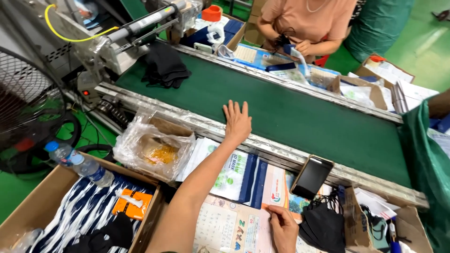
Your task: The recorder is shown sorting and packaging individual face masks into plastic bags at an industrial workstation.
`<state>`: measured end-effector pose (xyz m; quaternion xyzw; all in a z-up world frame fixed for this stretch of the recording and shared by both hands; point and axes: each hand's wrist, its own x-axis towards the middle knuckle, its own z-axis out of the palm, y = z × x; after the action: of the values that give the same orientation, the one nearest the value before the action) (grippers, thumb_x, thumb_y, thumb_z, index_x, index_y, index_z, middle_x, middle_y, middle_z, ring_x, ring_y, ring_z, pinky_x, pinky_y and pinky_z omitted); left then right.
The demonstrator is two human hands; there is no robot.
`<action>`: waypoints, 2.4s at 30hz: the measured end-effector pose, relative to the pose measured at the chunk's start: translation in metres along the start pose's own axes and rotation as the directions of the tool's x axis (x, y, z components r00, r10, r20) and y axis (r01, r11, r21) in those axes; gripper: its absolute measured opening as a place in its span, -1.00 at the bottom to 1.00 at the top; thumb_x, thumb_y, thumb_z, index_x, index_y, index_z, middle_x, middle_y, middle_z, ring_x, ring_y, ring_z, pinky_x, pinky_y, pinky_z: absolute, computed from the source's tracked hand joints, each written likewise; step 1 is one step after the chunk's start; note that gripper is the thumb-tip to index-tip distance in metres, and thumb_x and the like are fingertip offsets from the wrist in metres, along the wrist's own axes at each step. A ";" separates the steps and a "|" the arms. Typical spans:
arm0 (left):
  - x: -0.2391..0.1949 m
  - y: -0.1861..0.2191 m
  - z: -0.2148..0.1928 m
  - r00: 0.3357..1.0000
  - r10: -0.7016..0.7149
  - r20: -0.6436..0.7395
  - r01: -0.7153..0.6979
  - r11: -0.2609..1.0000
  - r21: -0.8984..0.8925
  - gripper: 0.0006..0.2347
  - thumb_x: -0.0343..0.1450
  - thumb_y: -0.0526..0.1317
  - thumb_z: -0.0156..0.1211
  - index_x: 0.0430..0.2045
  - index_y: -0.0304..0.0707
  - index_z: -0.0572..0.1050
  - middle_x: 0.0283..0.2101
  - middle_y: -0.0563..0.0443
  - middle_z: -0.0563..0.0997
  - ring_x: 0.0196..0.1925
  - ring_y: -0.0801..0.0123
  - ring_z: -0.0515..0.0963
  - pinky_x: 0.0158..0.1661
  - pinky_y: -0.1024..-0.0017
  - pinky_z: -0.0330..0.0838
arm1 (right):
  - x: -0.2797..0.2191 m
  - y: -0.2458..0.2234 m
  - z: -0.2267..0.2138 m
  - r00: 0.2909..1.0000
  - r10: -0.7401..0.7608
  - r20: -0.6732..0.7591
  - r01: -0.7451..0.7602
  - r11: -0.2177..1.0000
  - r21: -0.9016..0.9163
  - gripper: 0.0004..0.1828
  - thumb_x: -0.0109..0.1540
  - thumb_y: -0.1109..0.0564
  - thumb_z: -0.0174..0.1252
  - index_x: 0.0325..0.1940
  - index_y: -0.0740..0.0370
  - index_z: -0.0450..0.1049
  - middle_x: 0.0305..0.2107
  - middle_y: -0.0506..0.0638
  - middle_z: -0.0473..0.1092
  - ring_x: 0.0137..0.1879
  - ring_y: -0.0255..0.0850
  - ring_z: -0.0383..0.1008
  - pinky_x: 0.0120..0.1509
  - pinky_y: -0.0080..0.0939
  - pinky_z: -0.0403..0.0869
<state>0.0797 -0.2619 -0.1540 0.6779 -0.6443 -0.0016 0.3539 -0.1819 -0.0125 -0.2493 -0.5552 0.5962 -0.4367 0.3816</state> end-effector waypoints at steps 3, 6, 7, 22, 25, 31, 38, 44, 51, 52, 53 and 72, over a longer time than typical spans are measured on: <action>0.004 -0.007 0.007 0.999 0.032 -0.006 -0.032 0.999 -0.026 -0.46 0.42 -0.20 0.19 0.28 -0.49 0.21 0.28 -0.58 0.24 0.45 -0.43 0.01 0.40 -0.25 -0.27 | 0.005 0.013 0.002 1.000 0.019 -0.019 -0.018 0.997 0.076 -0.80 0.25 0.38 0.11 -0.10 0.39 0.60 -0.15 0.04 0.55 -0.10 -0.32 0.59 -0.14 -0.34 0.53; 0.006 -0.018 0.016 0.998 0.056 -0.026 -0.060 0.979 -0.196 -0.49 0.47 -0.21 0.15 0.30 -0.45 0.21 0.30 -0.53 0.26 0.46 -0.39 0.05 0.42 -0.23 -0.25 | 0.005 0.020 0.003 0.998 0.021 -0.051 -0.015 0.993 0.118 -0.81 0.19 0.38 0.23 -0.11 0.42 0.61 -0.18 0.06 0.56 -0.16 -0.31 0.56 -0.10 -0.35 0.53; 0.009 -0.021 0.015 0.996 0.070 -0.053 -0.080 0.972 -0.220 -0.48 0.47 -0.20 0.15 0.34 -0.40 0.22 0.34 -0.50 0.26 0.50 -0.38 0.03 0.45 -0.22 -0.25 | 0.005 0.019 0.004 0.997 0.063 -0.048 -0.058 0.993 0.102 -0.81 0.18 0.35 0.26 -0.12 0.41 0.62 -0.22 0.06 0.57 -0.19 -0.31 0.56 -0.13 -0.34 0.53; 0.122 -0.194 0.033 0.997 -0.032 0.069 -0.014 0.819 0.574 -0.41 0.43 -0.04 0.22 0.36 -0.23 0.22 0.17 -0.78 0.34 0.08 -0.63 0.43 -0.22 -0.40 0.37 | 0.005 -0.002 0.001 0.997 0.059 -0.059 -0.061 0.998 -0.032 -0.83 0.17 0.25 0.32 -0.18 0.35 0.68 -0.39 -0.04 0.59 -0.36 -0.40 0.49 -0.27 -0.42 0.46; 0.099 -0.168 0.011 0.986 0.133 0.101 -0.165 0.863 0.478 -0.61 0.46 -0.25 0.19 0.21 -0.27 0.38 -0.08 -0.54 0.62 -0.14 -0.37 0.66 -0.28 -0.15 0.54 | -0.001 -0.004 -0.002 0.996 0.053 -0.065 -0.056 0.998 -0.033 -0.84 0.19 0.26 0.30 -0.17 0.36 0.67 -0.39 -0.02 0.58 -0.36 -0.37 0.50 -0.27 -0.40 0.47; -0.012 -0.007 -0.090 0.982 0.081 0.170 0.045 0.775 -0.630 -0.69 0.24 -0.23 0.30 -0.20 -0.44 0.57 -0.30 -0.21 0.69 -0.26 0.15 0.67 -0.18 0.25 0.57 | 0.027 -0.055 -0.033 0.963 -0.248 -0.106 0.258 0.962 0.091 -0.54 0.26 0.09 0.20 0.21 0.32 0.43 -0.03 0.06 0.50 0.08 -0.18 0.51 0.22 -0.19 0.45; -0.164 0.077 -0.075 0.803 0.302 0.514 0.397 0.373 -0.839 -0.49 0.33 -0.12 0.35 0.08 -0.54 0.42 -0.01 -0.18 0.61 -0.01 0.33 0.58 0.03 0.39 0.50 | 0.056 -0.167 -0.080 0.932 -0.293 0.212 0.262 0.951 0.163 -0.21 0.21 0.04 0.20 0.47 0.29 0.12 0.22 0.06 0.31 0.33 -0.17 0.31 0.38 -0.15 0.31; -0.196 0.081 -0.114 0.720 0.370 0.587 0.513 0.287 -0.809 -0.29 0.43 0.14 0.07 0.42 -0.30 0.07 0.28 -0.19 0.39 0.21 0.31 0.46 0.07 0.30 0.40 | -0.007 -0.174 -0.113 0.969 -0.134 0.206 0.101 0.981 0.164 -0.30 0.16 0.08 0.28 0.35 0.33 0.30 0.10 0.03 0.42 0.23 -0.21 0.39 0.32 -0.20 0.33; -0.238 0.089 -0.112 0.705 0.116 0.700 0.676 0.187 -0.713 -0.18 0.38 0.33 -0.04 0.40 -0.37 0.13 0.15 -0.30 0.43 0.04 0.17 0.57 -0.01 0.00 0.54 | -0.033 -0.118 -0.120 0.949 -0.211 -0.236 0.261 0.943 0.208 -0.47 0.28 0.15 0.26 0.31 0.34 0.34 0.09 0.01 0.43 0.15 -0.25 0.42 0.27 -0.24 0.39; -0.246 0.094 -0.107 0.704 0.139 0.697 0.665 0.216 -0.715 -0.17 0.37 0.30 0.05 0.42 -0.34 0.09 0.25 -0.26 0.35 0.14 0.18 0.49 0.10 0.02 0.48 | -0.033 -0.111 -0.119 0.889 -0.233 -0.394 0.322 0.930 0.176 -0.54 0.35 0.17 0.25 0.29 0.34 0.36 0.07 0.01 0.44 0.12 -0.26 0.44 0.25 -0.25 0.43; -0.254 0.100 -0.103 0.701 0.163 0.694 0.653 0.245 -0.717 -0.15 0.35 0.26 0.14 0.43 -0.32 0.04 0.35 -0.23 0.27 0.25 0.19 0.42 0.20 0.05 0.42 | -0.033 -0.103 -0.118 0.803 -0.250 -0.541 0.376 0.917 0.134 -0.62 0.41 0.20 0.25 0.27 0.35 0.38 0.05 0.01 0.45 0.09 -0.28 0.45 0.23 -0.26 0.46; -0.279 0.100 -0.098 0.857 0.463 0.228 -0.034 0.492 -0.870 -0.30 0.19 -0.11 0.57 0.16 -0.45 0.34 -0.10 -0.21 0.60 -0.06 0.04 0.62 -0.02 0.25 0.51 | -0.064 -0.034 -0.083 0.855 -0.504 0.121 0.505 0.759 -0.410 -0.01 -0.26 -0.02 0.59 0.17 0.39 0.37 0.16 0.23 0.31 0.32 -0.05 0.24 0.35 -0.08 0.29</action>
<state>-0.0095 0.0373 -0.1591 0.2990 -0.7164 -0.4101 0.4787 -0.2425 0.0595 -0.1923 -0.7655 0.5049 -0.3805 0.1198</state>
